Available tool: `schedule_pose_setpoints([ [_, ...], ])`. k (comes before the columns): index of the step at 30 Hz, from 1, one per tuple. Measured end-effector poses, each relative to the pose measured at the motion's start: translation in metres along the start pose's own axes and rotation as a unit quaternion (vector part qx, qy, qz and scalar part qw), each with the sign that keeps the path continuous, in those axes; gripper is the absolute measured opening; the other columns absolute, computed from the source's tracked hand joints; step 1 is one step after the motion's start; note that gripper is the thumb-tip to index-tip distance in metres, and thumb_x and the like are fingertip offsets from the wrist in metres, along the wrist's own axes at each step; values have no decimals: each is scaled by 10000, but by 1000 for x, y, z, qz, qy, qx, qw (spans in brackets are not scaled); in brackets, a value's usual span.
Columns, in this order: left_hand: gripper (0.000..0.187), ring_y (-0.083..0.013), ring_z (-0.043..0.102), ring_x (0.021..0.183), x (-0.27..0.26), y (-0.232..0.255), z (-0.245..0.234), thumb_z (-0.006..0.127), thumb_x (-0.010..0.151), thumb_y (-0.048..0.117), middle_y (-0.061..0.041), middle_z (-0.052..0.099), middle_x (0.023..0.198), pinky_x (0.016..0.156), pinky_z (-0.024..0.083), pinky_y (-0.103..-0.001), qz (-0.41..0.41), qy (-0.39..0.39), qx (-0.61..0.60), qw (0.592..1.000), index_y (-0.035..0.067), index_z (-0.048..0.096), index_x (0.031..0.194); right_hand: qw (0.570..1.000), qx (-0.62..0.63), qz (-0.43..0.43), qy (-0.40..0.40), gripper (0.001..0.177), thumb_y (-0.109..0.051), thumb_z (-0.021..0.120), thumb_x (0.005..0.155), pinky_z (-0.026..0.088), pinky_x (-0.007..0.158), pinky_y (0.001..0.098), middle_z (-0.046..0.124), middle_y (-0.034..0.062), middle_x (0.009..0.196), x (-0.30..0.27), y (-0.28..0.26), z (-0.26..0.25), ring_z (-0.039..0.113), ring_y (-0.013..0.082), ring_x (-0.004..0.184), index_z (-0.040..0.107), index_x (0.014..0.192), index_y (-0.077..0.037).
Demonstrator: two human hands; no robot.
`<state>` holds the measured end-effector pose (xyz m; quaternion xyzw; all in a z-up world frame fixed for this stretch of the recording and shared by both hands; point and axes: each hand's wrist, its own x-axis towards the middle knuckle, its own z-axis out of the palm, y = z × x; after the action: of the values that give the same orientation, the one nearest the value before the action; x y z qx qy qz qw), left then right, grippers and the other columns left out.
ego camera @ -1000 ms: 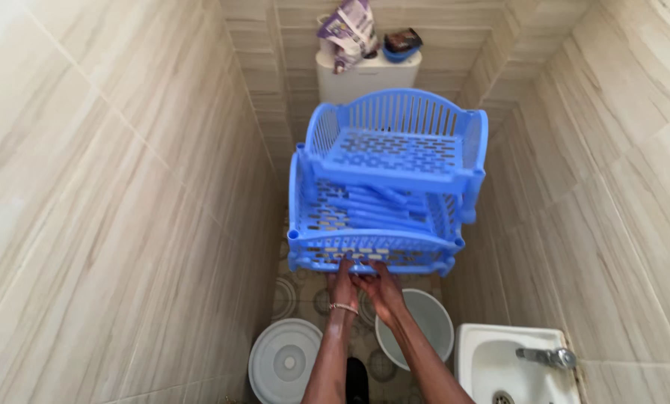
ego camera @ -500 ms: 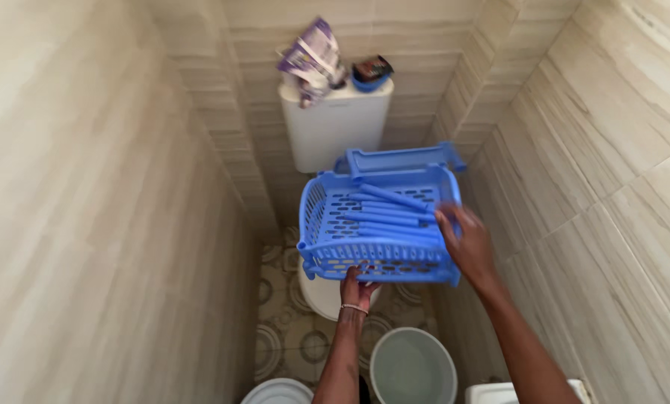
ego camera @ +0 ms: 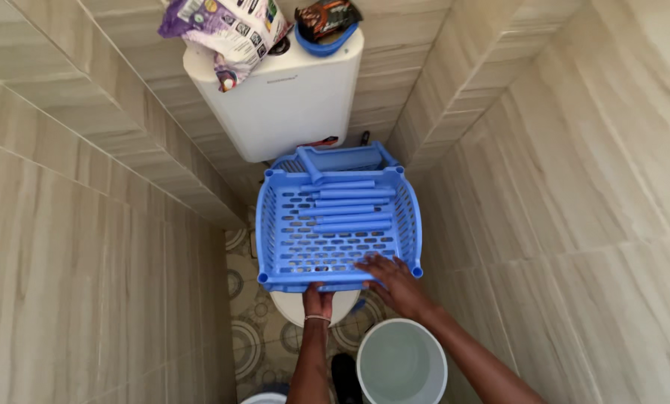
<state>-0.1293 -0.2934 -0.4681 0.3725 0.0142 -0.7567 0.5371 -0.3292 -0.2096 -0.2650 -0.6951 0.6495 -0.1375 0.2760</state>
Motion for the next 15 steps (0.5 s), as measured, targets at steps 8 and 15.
schedule_pose_setpoints([
  [8,352,-263,631,1144,1,13,-58,574,1007,194,-83,666,1265,953,555,-479,-13,52,-15,998,95,603,1343,994,75,-82,6,549,-332,649,985,264,1206,518,517,162,1519,-2,-11,6,392,349,1474,508,1465,-106],
  [15,406,-236,609,1225,-1,-2,-120,534,1027,289,-46,647,1350,1044,524,-436,37,30,-19,999,119,552,1395,993,66,-57,-80,461,-224,682,924,277,1165,529,621,112,1426,4,5,62,444,346,1412,618,1377,-164],
])
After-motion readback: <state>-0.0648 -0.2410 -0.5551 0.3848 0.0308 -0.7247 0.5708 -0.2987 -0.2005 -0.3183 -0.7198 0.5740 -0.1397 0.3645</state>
